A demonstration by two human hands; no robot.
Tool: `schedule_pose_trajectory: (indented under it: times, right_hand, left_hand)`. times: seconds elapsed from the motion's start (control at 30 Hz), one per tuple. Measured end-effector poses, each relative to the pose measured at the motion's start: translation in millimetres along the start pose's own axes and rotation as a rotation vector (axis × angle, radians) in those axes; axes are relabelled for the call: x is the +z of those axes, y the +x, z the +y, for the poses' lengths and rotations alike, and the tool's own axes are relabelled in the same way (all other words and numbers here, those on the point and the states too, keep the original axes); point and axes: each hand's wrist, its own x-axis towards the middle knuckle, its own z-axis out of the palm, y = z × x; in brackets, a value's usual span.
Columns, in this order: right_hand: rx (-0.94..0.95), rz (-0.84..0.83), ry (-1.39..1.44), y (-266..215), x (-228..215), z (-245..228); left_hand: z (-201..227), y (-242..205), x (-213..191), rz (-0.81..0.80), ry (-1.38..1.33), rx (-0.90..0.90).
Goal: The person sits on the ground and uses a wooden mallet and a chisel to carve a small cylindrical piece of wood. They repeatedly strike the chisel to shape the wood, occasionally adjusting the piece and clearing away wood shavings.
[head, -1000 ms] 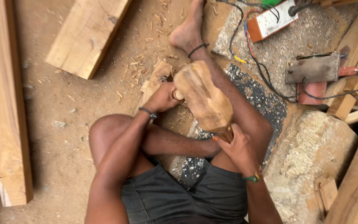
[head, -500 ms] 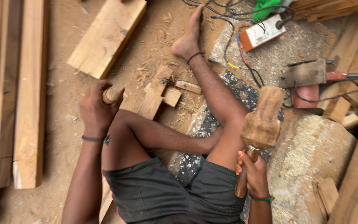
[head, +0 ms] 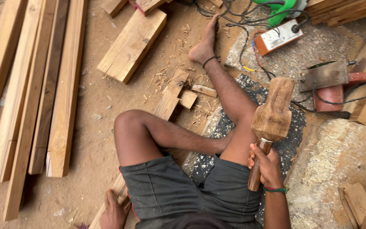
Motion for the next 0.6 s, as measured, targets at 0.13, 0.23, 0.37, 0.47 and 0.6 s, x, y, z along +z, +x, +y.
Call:
schedule_pose_trajectory:
  times: [0.13, 0.23, 0.37, 0.47, 0.6]
  right_hand:
    - [-0.015, -0.019, 0.011, 3.5, -1.2, 2.3]
    - [-0.023, -0.032, 0.033, -1.7, -5.4, 10.1]
    - [-0.02, -0.024, 0.056, -2.2, -6.2, 8.0]
    - [-0.027, -0.015, 0.055, -4.5, -9.3, 5.6]
    - [-0.008, -0.01, 0.035, -0.4, -6.1, 7.1]
  left_hand:
    - [10.6, 15.6, -2.3, -0.057, 0.109, 0.006]
    - [2.5, 25.5, -15.1, -0.188, 0.175, 0.054]
    - [-14.4, 56.4, -35.6, -0.408, 0.165, 0.238]
    - [-23.5, 73.2, -25.7, -0.555, 0.158, 0.319]
    - [-42.1, 92.8, -27.6, -0.716, -0.088, 0.161]
